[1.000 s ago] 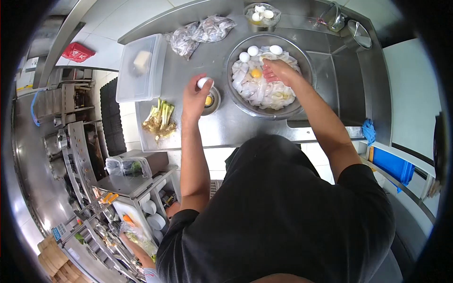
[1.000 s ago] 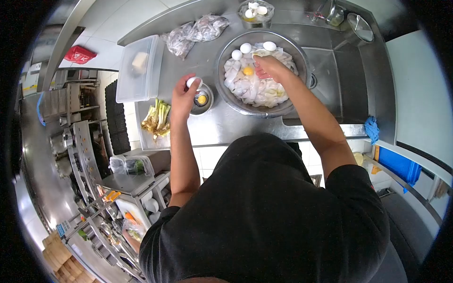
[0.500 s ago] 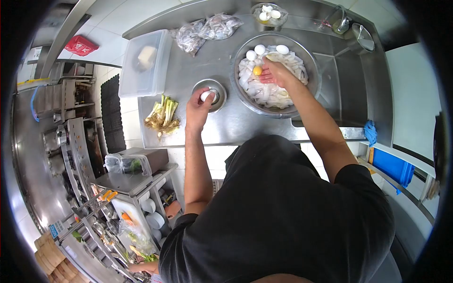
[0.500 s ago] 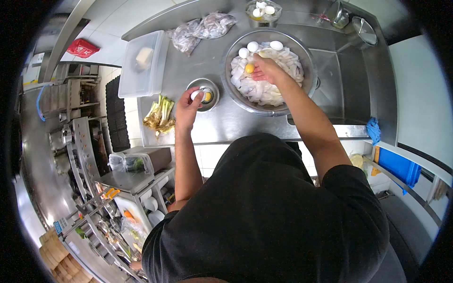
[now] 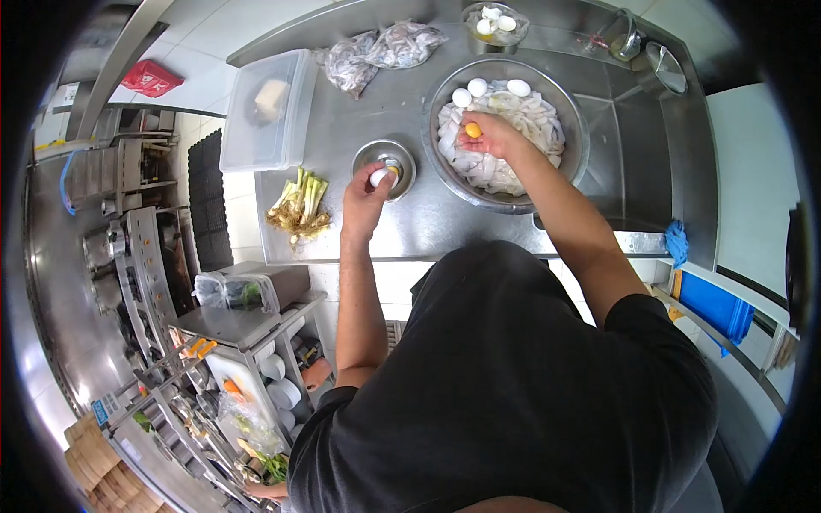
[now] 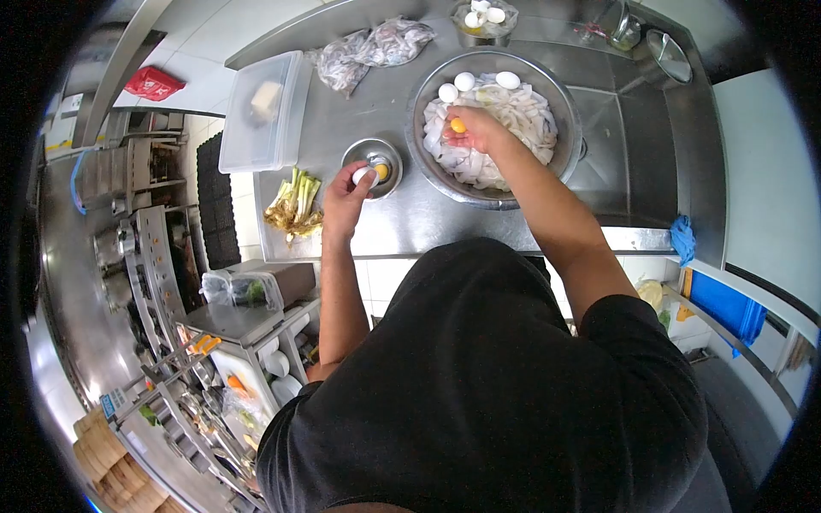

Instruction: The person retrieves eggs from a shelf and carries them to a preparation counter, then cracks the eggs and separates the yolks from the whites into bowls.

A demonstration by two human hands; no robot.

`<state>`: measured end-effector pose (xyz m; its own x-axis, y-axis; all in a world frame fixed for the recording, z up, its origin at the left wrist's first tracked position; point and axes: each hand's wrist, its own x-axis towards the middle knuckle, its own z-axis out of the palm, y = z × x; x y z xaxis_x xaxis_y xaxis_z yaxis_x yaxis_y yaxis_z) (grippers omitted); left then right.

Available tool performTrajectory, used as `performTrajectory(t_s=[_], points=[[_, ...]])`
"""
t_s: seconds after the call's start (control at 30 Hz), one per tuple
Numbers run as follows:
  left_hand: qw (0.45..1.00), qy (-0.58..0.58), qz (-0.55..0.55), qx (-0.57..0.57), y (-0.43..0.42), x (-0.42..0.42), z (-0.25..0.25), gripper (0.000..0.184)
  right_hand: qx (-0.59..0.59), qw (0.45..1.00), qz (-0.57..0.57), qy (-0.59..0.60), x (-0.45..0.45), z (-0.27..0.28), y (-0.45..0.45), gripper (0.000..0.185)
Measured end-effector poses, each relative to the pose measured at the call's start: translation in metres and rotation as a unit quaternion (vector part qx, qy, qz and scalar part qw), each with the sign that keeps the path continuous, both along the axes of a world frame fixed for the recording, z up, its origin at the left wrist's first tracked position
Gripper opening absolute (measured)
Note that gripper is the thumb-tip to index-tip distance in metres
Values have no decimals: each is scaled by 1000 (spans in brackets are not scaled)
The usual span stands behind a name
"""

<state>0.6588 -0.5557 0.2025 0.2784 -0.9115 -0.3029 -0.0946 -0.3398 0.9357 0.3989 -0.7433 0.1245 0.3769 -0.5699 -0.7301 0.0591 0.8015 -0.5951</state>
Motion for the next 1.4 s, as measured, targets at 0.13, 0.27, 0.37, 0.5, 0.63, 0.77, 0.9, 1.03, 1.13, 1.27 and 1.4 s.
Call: performTrajectory(t_s=[0.13, 0.27, 0.37, 0.5, 0.63, 0.77, 0.9, 1.03, 1.13, 1.27, 1.4], points=[[1000, 6, -4, -2, 1, 1, -1, 38, -119, 990, 45, 62, -6, -1, 9, 16], [1000, 1, -1, -3, 3, 5, -3, 38, -216, 960, 78, 160, -14, 5, 16, 15], [1000, -5, 0, 1, 5, 8, -7, 39, -299, 917, 100, 243, -22, 19, 19, 15], [1000, -12, 8, -4, 12, 9, -4, 38, -342, 877, 167, 292, -24, 68, 20, 13], [1000, -18, 13, 2, 21, 11, -2, 38, -351, 882, 182, 255, -29, 102, 13, 13], [999, -3, 33, 10, 32, 17, 2, 36, -369, 884, 184, 222, -33, 128, 4, 14], [998, 11, 57, 19, 48, 30, -6, 37, -402, 891, 130, 163, -36, 176, 9, 17], [996, 28, 83, 28, 59, 37, -4, 38, -347, 936, -16, 54, -49, 157, -8, 16], [991, 59, 116, 41, 74, 42, -5, 39, -226, 971, -81, -9, -56, 80, -20, 14], [982, 118, 141, 44, 75, 42, -11, 34, -170, 971, -108, -130, -62, 86, -66, 13], [975, 147, 154, 60, 73, 33, -11, 31, -234, 951, -163, -116, -48, 113, -158, 17]])
